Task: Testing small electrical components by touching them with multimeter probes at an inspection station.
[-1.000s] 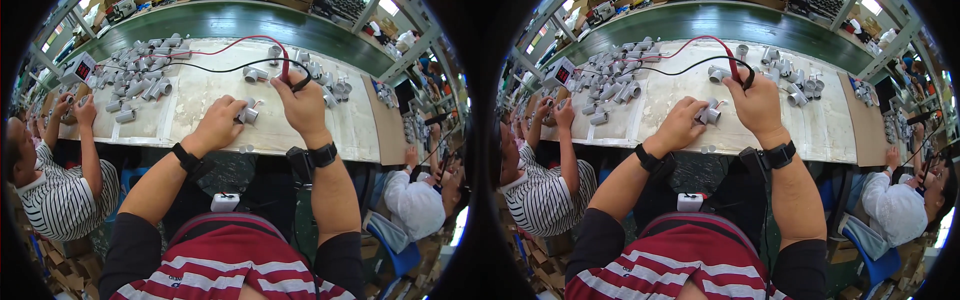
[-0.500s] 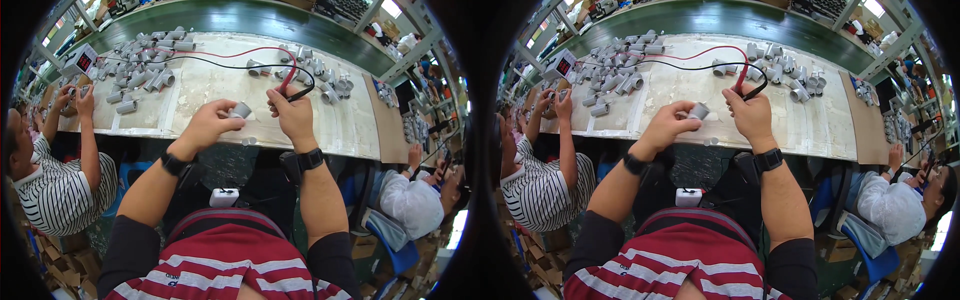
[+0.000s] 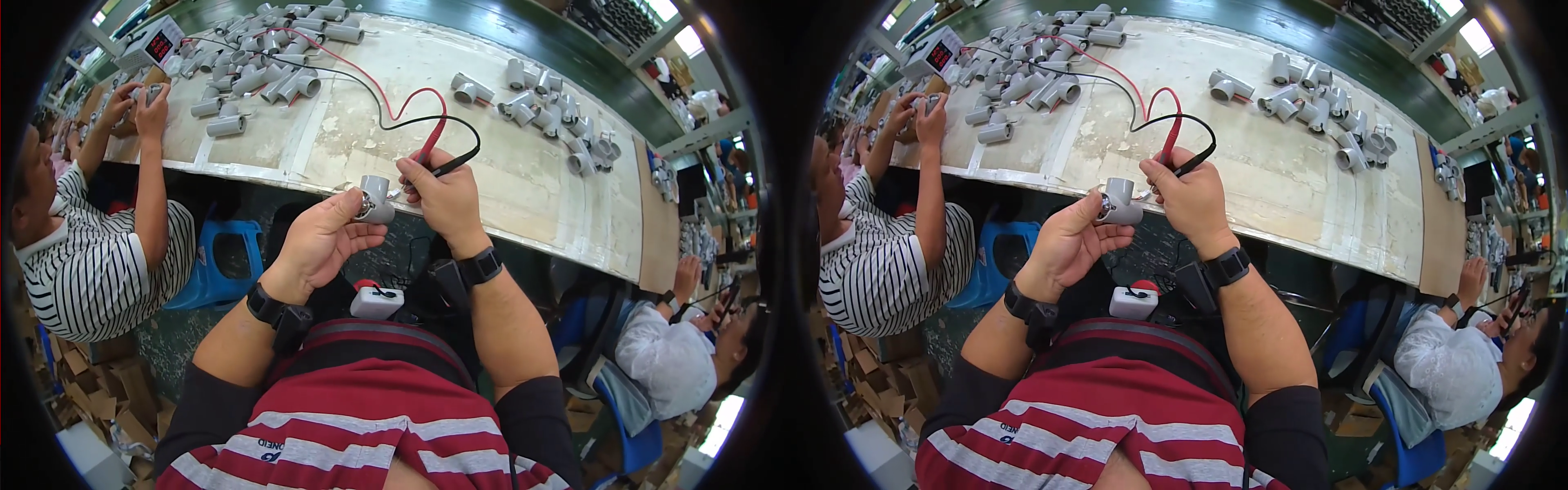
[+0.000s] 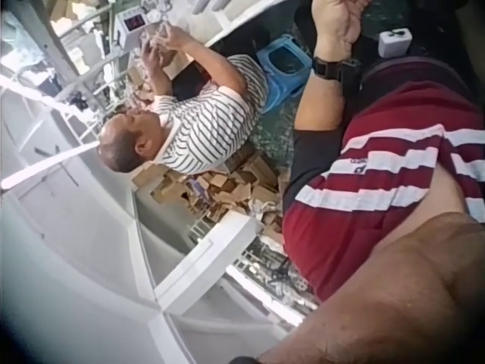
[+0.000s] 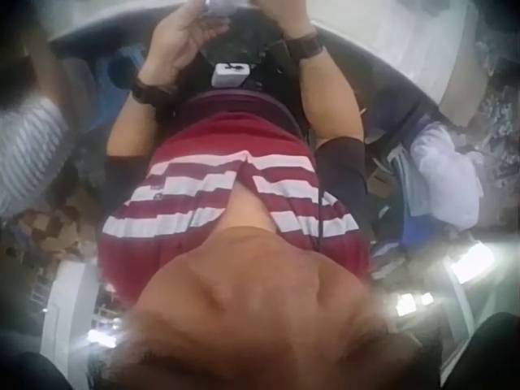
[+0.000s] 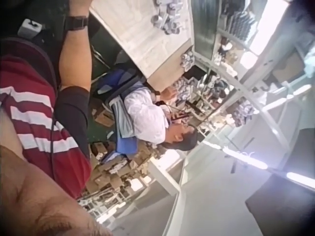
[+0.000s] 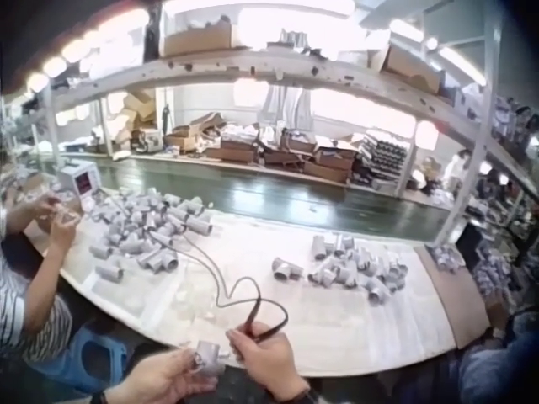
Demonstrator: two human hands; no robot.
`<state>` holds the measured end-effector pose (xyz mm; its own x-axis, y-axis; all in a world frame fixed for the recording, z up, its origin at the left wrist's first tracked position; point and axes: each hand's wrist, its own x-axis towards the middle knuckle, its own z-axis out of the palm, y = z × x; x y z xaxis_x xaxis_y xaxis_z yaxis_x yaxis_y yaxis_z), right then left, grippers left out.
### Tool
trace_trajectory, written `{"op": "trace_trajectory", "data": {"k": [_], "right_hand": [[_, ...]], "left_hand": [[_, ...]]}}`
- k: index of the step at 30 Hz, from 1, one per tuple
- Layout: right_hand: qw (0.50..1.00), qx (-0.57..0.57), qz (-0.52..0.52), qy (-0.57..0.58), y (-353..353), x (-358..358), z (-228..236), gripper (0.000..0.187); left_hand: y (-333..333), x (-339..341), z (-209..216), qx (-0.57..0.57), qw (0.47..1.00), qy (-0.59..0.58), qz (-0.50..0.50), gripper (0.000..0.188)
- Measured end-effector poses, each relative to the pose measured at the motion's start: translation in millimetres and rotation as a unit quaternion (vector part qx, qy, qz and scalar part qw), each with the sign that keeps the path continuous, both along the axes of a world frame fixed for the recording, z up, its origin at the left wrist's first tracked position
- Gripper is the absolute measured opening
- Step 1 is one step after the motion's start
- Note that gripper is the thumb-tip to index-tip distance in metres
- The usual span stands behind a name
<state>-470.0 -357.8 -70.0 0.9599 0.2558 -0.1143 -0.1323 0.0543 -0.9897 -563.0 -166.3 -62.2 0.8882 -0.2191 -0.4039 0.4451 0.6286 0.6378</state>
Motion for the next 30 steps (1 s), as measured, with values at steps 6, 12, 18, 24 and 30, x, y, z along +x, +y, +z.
{"op": "trace_trajectory", "data": {"k": [6, 12, 18, 24, 30], "right_hand": [[0.999, -0.044, 0.007, -0.028, 4, 0, -8, 0.018], [0.996, -0.066, 0.005, -0.054, 6, 0, -11, 0.019], [0.994, -0.081, 0.014, -0.069, 7, 1, -11, 0.020], [0.994, -0.097, 0.006, -0.040, 8, 3, -7, 0.022], [0.990, -0.133, 0.000, -0.048, 11, 2, -4, 0.023]], "left_hand": [[0, -1, -4, 0.006, 1.000, -0.015, -0.006, 0.038], [-1, 1, -7, 0.005, 1.000, -0.019, -0.013, 0.036], [0, 0, -12, 0.000, 1.000, -0.024, -0.015, 0.034], [0, -1, -19, 0.034, 0.998, -0.044, -0.027, 0.045], [-1, -1, -21, 0.040, 0.997, -0.058, -0.037, 0.045]]}}
